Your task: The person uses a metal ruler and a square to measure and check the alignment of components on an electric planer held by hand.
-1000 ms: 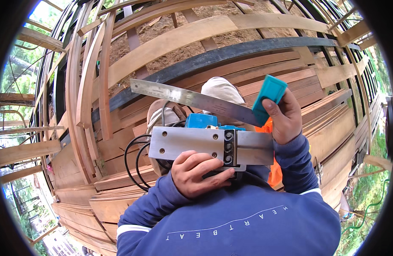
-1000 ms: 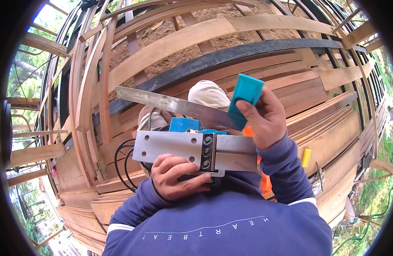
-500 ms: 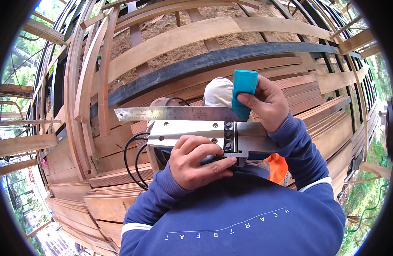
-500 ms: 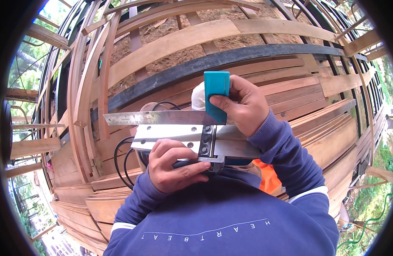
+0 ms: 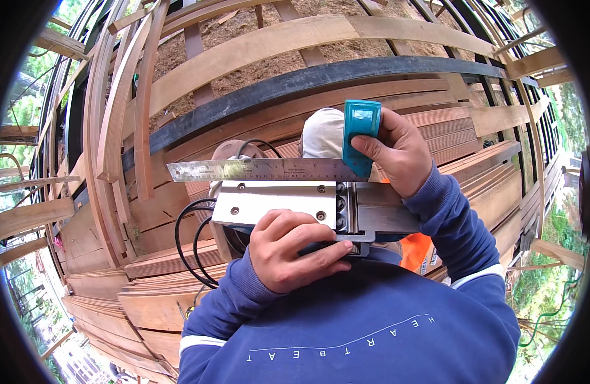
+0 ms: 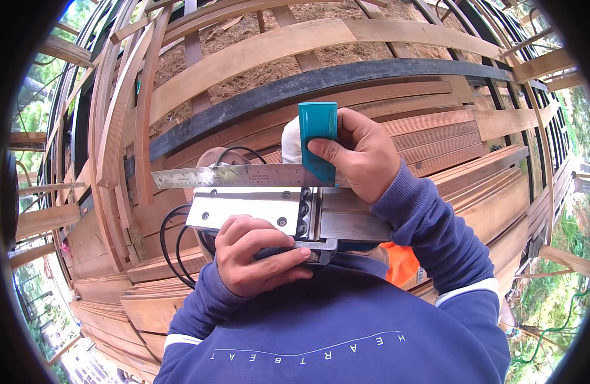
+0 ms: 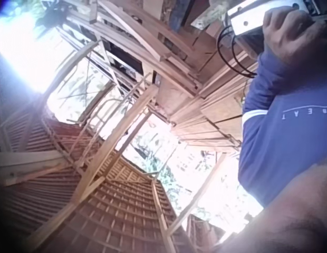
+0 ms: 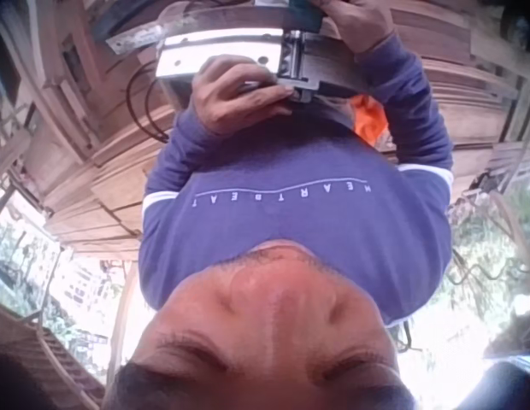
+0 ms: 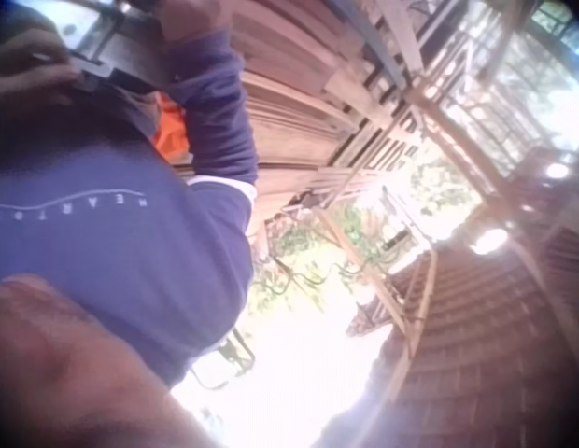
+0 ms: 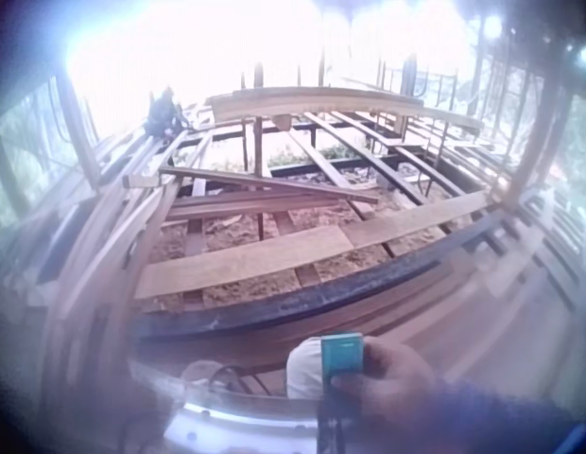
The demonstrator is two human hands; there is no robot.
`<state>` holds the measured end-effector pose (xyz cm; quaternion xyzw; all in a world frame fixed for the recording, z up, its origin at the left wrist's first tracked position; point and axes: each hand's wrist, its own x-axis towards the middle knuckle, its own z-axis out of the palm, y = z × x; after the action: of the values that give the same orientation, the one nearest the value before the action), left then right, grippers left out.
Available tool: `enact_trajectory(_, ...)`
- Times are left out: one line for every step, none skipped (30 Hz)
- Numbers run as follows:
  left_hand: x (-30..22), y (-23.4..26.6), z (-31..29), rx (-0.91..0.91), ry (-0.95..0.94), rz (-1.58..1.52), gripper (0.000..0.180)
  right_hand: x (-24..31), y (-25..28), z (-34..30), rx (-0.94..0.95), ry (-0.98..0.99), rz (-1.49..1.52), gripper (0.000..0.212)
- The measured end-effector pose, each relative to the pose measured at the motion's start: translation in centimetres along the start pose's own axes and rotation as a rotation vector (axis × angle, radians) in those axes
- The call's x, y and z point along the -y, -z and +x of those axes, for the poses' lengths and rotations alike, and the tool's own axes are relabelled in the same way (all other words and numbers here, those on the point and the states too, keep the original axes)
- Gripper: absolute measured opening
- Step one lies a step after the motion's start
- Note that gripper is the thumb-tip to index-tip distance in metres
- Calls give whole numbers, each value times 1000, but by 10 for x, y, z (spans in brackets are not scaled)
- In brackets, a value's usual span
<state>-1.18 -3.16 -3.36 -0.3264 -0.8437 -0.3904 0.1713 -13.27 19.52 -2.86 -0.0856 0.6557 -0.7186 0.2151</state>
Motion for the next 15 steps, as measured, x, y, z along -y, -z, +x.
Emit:
enact_trajectory(0,0,0,-2,-1,-1,40,0,0,0,1,-7,-6,29)
enact_trajectory(0,0,-1,-2,-1,0,40,0,0,0,0,-7,-16,29)
enact_trajectory(0,-1,-1,-3,-2,1,40,0,0,0,0,-6,-25,29)
enact_trajectory(0,0,-2,-3,-3,4,40,0,-1,0,0,-4,-34,29)
enact_trajectory(0,0,-2,-3,-3,5,39,0,-1,0,-1,-11,-35,29)
enact_trajectory(0,0,-2,-4,-3,5,39,0,-1,0,-2,-19,-36,30)
enact_trajectory(0,0,-2,-5,-3,6,39,0,-1,-1,-2,-26,-37,30)
enact_trajectory(-1,0,-3,-5,-2,7,39,0,-2,-1,-3,-24,-37,30)
enact_trajectory(-1,0,-3,-6,-2,7,39,0,-2,-1,-5,-21,-37,30)
enact_trajectory(-1,-1,-3,-6,-3,8,39,-1,-3,-1,-7,-18,-37,30)
enact_trajectory(-1,-1,-4,-8,-4,5,39,-1,-3,-1,-5,-19,-38,31)
enact_trajectory(-1,-1,-4,-10,-5,2,39,-1,-2,-1,-4,-20,-39,31)
enact_trajectory(-1,-1,-4,-13,-5,0,39,-1,-2,-1,-1,-21,-39,31)
enact_trajectory(-1,-1,-3,-14,-6,-2,39,-1,-2,-1,-2,-17,-40,31)
enact_trajectory(-1,-1,-3,-15,-6,-3,39,-2,-2,-1,-2,-13,-42,31)
